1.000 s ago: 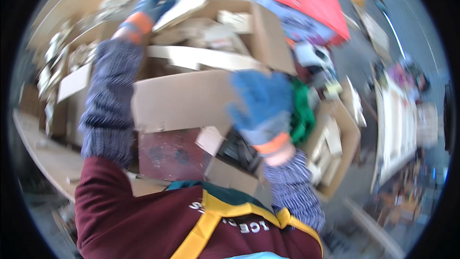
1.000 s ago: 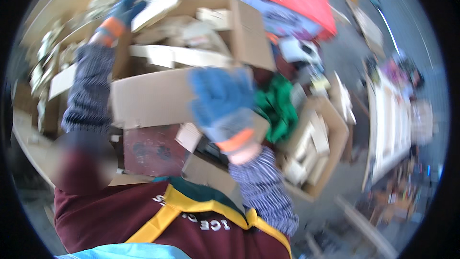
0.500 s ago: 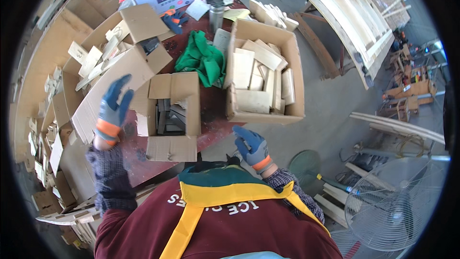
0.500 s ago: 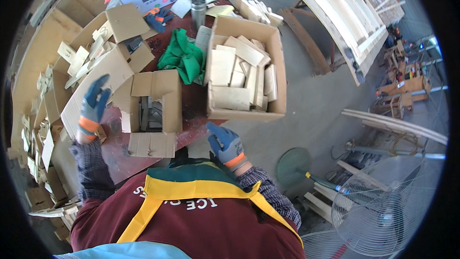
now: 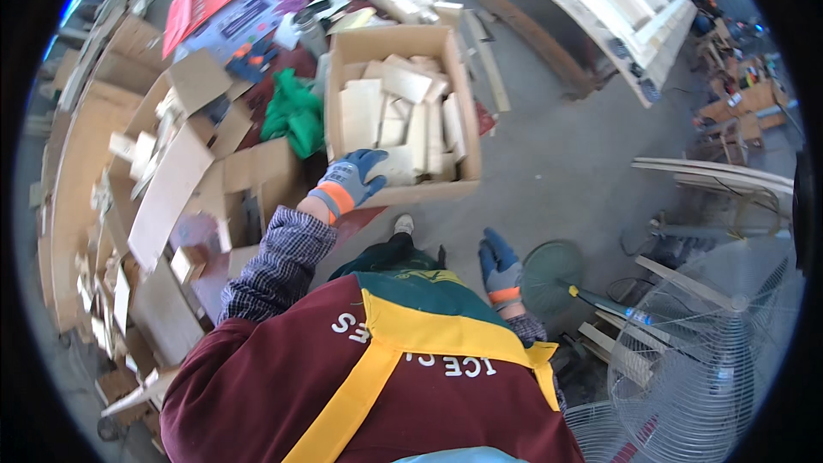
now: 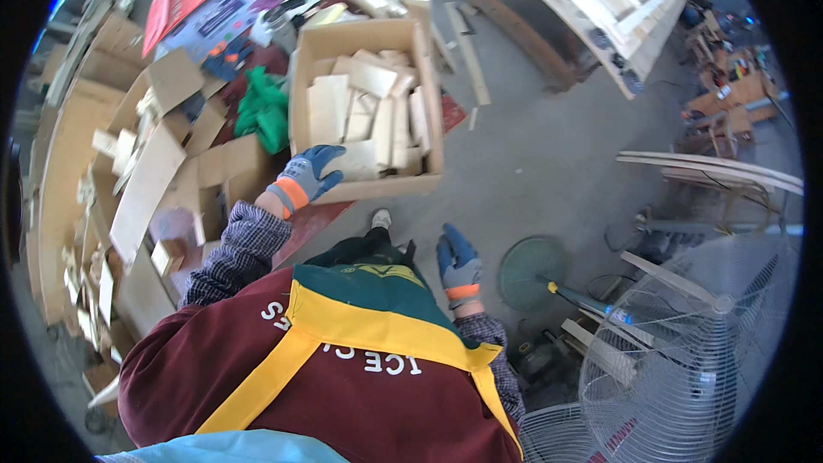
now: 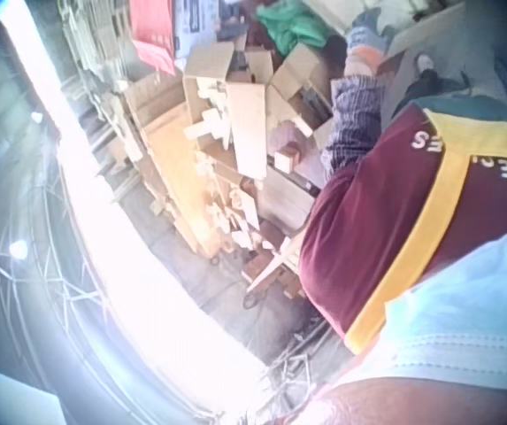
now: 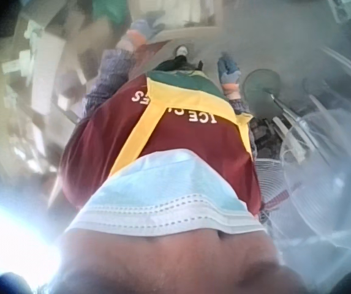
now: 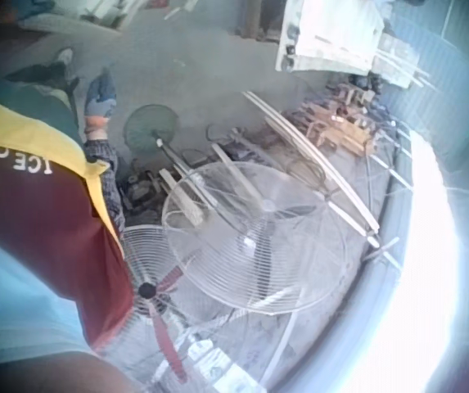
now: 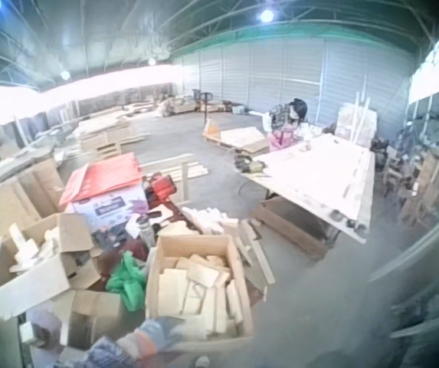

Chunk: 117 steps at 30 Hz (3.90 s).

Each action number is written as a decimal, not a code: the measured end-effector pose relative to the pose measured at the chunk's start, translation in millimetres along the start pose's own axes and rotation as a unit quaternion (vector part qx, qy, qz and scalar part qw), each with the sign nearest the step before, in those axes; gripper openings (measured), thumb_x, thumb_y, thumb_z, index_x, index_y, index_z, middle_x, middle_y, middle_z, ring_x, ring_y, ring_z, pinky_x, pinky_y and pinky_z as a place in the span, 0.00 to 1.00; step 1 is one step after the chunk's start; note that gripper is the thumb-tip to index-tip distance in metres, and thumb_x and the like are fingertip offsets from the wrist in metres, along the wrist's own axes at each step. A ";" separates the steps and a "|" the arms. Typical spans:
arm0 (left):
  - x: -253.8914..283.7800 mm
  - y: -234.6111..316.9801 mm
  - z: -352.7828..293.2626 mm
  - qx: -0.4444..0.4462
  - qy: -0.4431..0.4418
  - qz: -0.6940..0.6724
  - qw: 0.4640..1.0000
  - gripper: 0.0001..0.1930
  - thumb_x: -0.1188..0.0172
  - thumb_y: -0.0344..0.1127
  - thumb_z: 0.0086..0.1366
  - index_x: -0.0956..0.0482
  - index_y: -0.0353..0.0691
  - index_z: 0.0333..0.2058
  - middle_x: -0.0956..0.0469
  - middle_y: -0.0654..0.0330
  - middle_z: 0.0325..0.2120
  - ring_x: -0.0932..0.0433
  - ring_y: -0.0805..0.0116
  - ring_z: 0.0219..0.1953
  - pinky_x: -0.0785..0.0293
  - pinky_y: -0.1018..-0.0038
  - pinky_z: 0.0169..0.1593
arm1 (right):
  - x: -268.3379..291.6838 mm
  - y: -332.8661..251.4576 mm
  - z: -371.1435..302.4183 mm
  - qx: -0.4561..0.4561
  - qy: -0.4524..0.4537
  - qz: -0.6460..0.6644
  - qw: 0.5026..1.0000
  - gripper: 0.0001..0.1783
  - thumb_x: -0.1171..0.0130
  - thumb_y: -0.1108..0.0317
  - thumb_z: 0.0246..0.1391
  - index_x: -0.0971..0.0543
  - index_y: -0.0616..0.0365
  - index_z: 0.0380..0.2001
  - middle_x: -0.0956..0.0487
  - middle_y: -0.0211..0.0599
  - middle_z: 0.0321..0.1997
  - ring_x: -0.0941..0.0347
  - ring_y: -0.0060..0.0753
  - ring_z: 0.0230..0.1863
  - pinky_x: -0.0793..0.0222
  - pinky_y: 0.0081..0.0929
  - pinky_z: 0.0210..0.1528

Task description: The person sorts small wooden pieces from one cardboard box into another, handling them by hand. The person then moves to a workbench where another person measures a wooden frame, and the person places a nail gun on the frame before returning to sort more wood pieces.

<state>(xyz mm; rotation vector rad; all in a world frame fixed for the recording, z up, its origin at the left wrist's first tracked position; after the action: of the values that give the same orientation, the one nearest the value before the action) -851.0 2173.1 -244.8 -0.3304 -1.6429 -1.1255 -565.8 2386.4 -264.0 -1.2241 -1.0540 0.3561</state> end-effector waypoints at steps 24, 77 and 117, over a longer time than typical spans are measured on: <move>-0.5 -48.8 112.0 0.319 0.136 0.203 0.916 0.21 0.40 0.42 0.63 0.27 0.40 0.52 0.22 0.48 0.41 0.23 0.53 0.41 0.26 0.62 0.47 | 162.6 115.0 146.4 -0.064 -0.053 -0.122 0.989 0.20 0.44 0.60 0.55 0.23 0.50 0.52 0.20 0.48 0.48 0.24 0.53 0.48 0.28 0.39 0.51; -476.8 659.2 937.7 -0.030 -0.419 0.033 0.907 0.27 0.47 0.56 0.61 0.26 0.46 0.53 0.25 0.49 0.51 0.27 0.47 0.53 0.31 0.59 0.55 | 913.6 684.6 551.9 -0.368 0.118 -0.017 0.922 0.26 0.37 0.54 0.48 0.21 0.59 0.48 0.22 0.51 0.51 0.28 0.53 0.54 0.34 0.37 0.58; -635.4 854.8 1497.6 0.103 -0.321 -0.057 0.940 0.21 0.44 0.51 0.58 0.21 0.51 0.48 0.20 0.52 0.42 0.22 0.52 0.46 0.29 0.62 0.49 | 1431.8 897.2 1022.4 -0.428 0.097 0.013 0.898 0.21 0.39 0.58 0.51 0.21 0.56 0.47 0.20 0.44 0.50 0.26 0.47 0.53 0.32 0.38 0.54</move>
<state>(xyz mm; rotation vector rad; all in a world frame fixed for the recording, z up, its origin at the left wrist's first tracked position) -910.3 4007.1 -345.6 -0.5055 -2.3619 -0.9667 -395.4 4346.9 -430.6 -2.0077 -1.0449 -0.2580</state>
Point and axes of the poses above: each hand's wrist, its own z-axis towards the middle knuckle, its own x-axis out of the back of the hand, y = z × x, the point moved 3 cm from there along z, towards the middle knuckle
